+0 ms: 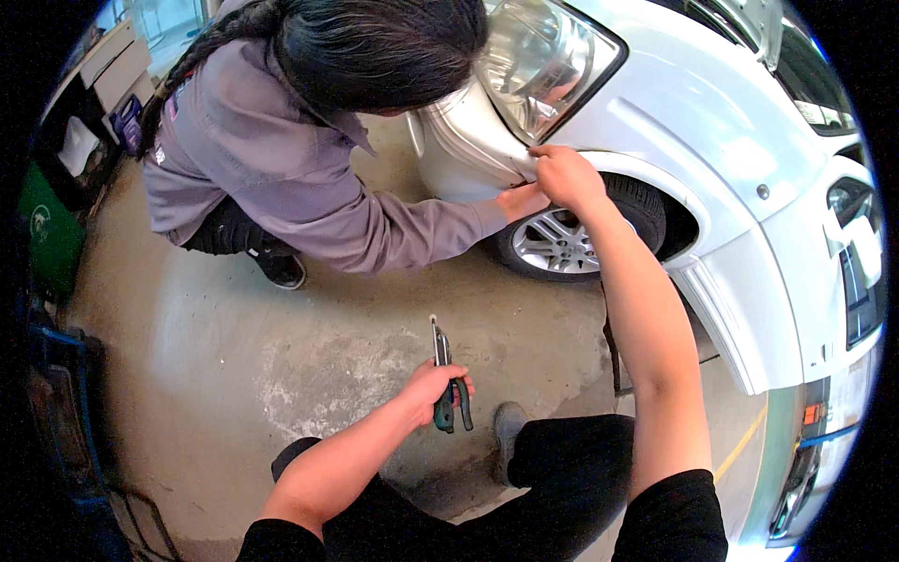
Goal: The person secures a car bumper to the wheel arch using a zip tie and pliers. They thread the tie through the bumper and the wheel arch liner, pull it tight, and cut the excess with pliers. Another person assists by holding the bumper in place.
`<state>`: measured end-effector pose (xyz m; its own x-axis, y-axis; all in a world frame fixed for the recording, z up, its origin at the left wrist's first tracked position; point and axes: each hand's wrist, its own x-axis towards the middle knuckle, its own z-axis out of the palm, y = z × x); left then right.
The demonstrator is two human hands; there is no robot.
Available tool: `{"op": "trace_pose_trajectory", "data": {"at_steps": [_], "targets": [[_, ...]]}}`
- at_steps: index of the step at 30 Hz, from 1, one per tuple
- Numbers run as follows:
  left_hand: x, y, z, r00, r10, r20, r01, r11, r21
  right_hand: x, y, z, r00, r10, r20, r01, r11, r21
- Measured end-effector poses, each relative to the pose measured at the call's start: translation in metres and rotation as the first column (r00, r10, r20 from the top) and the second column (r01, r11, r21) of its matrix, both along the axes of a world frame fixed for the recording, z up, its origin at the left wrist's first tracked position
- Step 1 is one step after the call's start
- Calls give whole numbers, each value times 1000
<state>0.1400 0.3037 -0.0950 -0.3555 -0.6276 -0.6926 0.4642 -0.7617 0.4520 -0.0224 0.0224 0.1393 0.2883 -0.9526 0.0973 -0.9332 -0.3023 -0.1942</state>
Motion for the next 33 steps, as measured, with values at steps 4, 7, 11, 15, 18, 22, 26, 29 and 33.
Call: {"op": "trace_pose_trajectory", "data": {"at_steps": [4,7,11,15,18,22,26,29,33], "targets": [[6,5,0,998,51,22,-51,999,17,1,11,7,976,-105,-193,111,994,22],[5,3,5,998,54,22,-54,998,21,-19,13,-11,994,-49,98,57,995,-84],[7,2,0,999,37,16,-37,999,4,-9,30,-20,963,-80,256,113,987,-117],[5,1,0,998,54,16,-55,998,37,1,33,-21,976,-78,205,109,983,-148],[6,-2,-4,1000,22,5,-23,1000,16,15,33,-16,997,-47,60,56,984,-168],[5,-5,0,999,49,10,-49,999,22,34,29,-13,996,25,-82,-41,981,-190],[5,-9,11,999,40,5,-40,999,17,40,21,-8,965,-42,-258,-14,977,-211],[3,-10,12,998,64,15,-65,997,34,40,15,-8,927,4,-375,-77,981,-180],[1,-13,9,1000,30,3,-30,999,19,41,18,-14,935,42,-352,-151,946,-287]]}}
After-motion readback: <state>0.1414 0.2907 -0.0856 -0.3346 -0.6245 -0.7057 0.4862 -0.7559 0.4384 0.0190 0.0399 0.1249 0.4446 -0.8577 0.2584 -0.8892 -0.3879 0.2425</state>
